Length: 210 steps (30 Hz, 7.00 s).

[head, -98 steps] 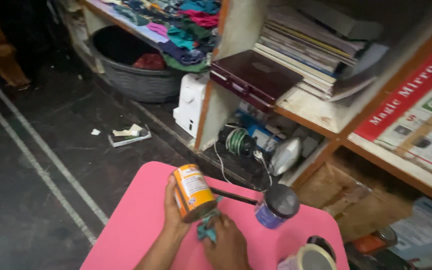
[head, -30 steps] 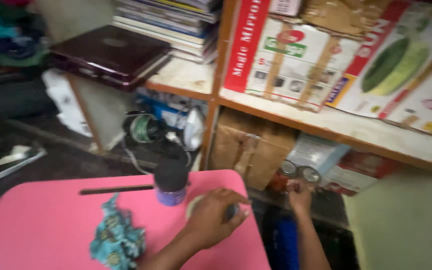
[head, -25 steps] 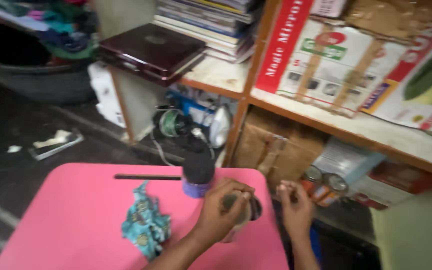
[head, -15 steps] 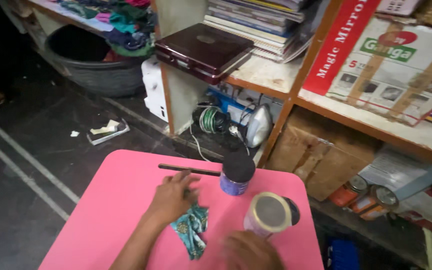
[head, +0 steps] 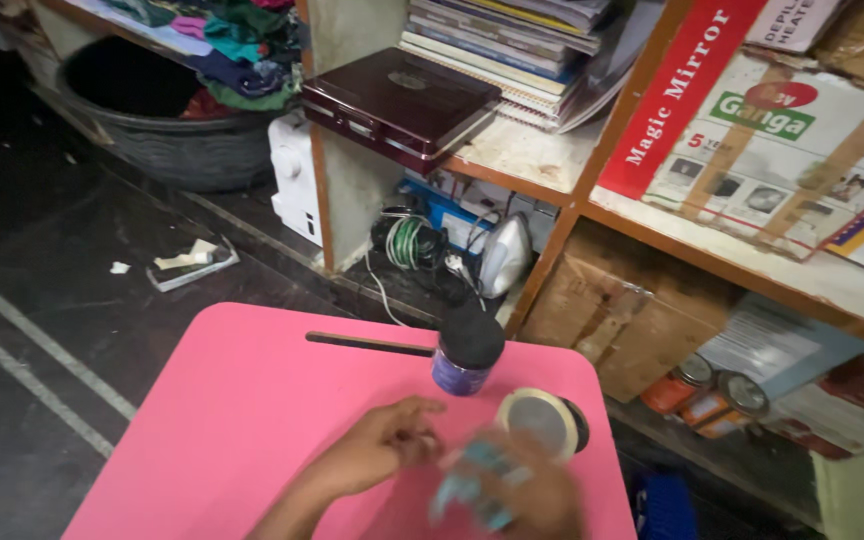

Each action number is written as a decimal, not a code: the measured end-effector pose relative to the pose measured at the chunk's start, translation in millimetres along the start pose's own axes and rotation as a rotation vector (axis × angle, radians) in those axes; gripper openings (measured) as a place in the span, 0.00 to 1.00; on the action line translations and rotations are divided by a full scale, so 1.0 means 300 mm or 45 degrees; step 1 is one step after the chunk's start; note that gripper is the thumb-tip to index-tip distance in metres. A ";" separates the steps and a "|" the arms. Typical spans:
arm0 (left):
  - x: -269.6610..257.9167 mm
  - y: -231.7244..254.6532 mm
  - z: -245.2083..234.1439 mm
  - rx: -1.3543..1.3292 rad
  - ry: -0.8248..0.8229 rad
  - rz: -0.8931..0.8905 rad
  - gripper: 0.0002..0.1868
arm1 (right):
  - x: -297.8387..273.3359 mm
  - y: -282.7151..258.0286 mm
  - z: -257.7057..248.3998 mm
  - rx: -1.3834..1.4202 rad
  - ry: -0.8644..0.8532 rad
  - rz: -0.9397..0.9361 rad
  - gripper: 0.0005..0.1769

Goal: The person cleans a variety of household objects including canisters, bottles, and a folding laptop desk using a cloth.

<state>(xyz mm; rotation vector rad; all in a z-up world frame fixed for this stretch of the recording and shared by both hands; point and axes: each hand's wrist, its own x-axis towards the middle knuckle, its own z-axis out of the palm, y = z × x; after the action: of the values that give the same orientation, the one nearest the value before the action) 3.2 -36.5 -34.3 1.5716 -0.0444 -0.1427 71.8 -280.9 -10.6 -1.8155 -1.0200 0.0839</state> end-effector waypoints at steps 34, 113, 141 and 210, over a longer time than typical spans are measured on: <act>0.232 -0.031 0.294 0.254 0.067 0.591 0.42 | -0.044 0.009 -0.190 -0.455 0.102 -0.311 0.16; 0.237 -0.143 0.311 -1.452 -0.015 -0.118 0.34 | -0.024 -0.058 0.027 -0.372 0.320 -0.142 0.36; 0.201 -0.134 0.279 -1.308 -0.202 0.098 0.38 | -0.089 0.152 0.178 1.629 1.028 0.571 0.28; 0.468 -0.349 0.489 1.145 -0.184 1.033 0.29 | -0.048 0.551 -0.507 -0.107 1.181 0.335 0.19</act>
<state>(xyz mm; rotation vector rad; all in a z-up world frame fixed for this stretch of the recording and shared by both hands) 118.3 -198.0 -147.4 2.2933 -0.9560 0.4665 234.6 -423.6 -72.1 -1.7506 -0.1287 -0.5976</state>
